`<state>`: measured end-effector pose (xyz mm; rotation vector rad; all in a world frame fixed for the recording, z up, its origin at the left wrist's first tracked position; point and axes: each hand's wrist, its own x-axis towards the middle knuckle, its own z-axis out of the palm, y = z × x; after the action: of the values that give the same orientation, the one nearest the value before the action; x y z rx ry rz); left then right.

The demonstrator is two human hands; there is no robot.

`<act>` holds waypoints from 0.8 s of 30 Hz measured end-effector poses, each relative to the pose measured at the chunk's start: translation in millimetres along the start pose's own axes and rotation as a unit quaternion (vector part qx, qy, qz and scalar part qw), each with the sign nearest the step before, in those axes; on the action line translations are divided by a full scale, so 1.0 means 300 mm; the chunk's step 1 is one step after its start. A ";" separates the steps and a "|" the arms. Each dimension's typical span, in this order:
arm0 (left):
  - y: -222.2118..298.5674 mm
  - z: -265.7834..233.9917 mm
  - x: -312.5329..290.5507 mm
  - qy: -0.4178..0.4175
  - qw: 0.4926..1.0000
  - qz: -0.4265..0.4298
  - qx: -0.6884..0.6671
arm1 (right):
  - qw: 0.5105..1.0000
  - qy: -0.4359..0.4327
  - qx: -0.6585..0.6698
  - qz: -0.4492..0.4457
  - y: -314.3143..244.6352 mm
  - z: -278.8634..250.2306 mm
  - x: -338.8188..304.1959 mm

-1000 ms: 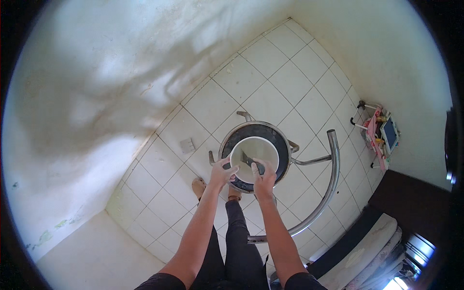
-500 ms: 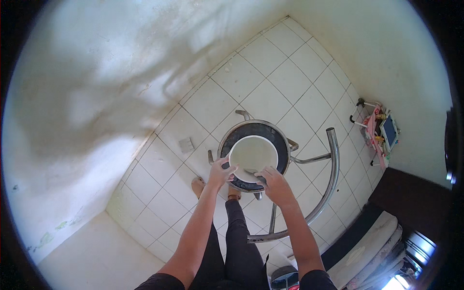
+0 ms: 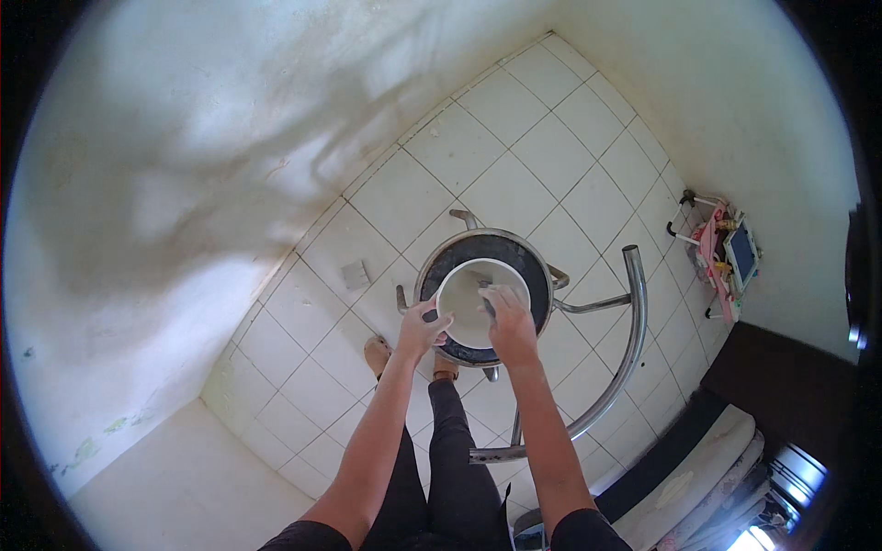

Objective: Mixing wall paint in a bucket using a scraper.

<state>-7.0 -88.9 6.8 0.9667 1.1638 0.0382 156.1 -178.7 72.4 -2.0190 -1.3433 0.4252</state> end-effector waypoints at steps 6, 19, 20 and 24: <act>-0.007 -0.009 0.003 -0.005 1.000 0.007 0.002 | 0.990 -0.127 0.034 0.054 -0.086 0.022 -0.063; 0.003 0.006 -0.001 0.008 1.000 -0.004 -0.001 | 0.993 -0.035 0.078 0.080 0.040 -0.089 -0.004; 0.003 0.003 -0.001 0.009 1.000 -0.005 0.000 | 0.994 -0.017 0.072 0.082 0.050 -0.092 0.013; 0.008 0.002 -0.003 -0.001 1.000 -0.011 -0.001 | 0.995 0.032 0.035 0.087 0.048 -0.095 0.051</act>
<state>-5.9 -88.1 9.2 0.9513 1.1713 0.0208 189.4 -178.3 84.7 -2.0807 -1.1028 0.4757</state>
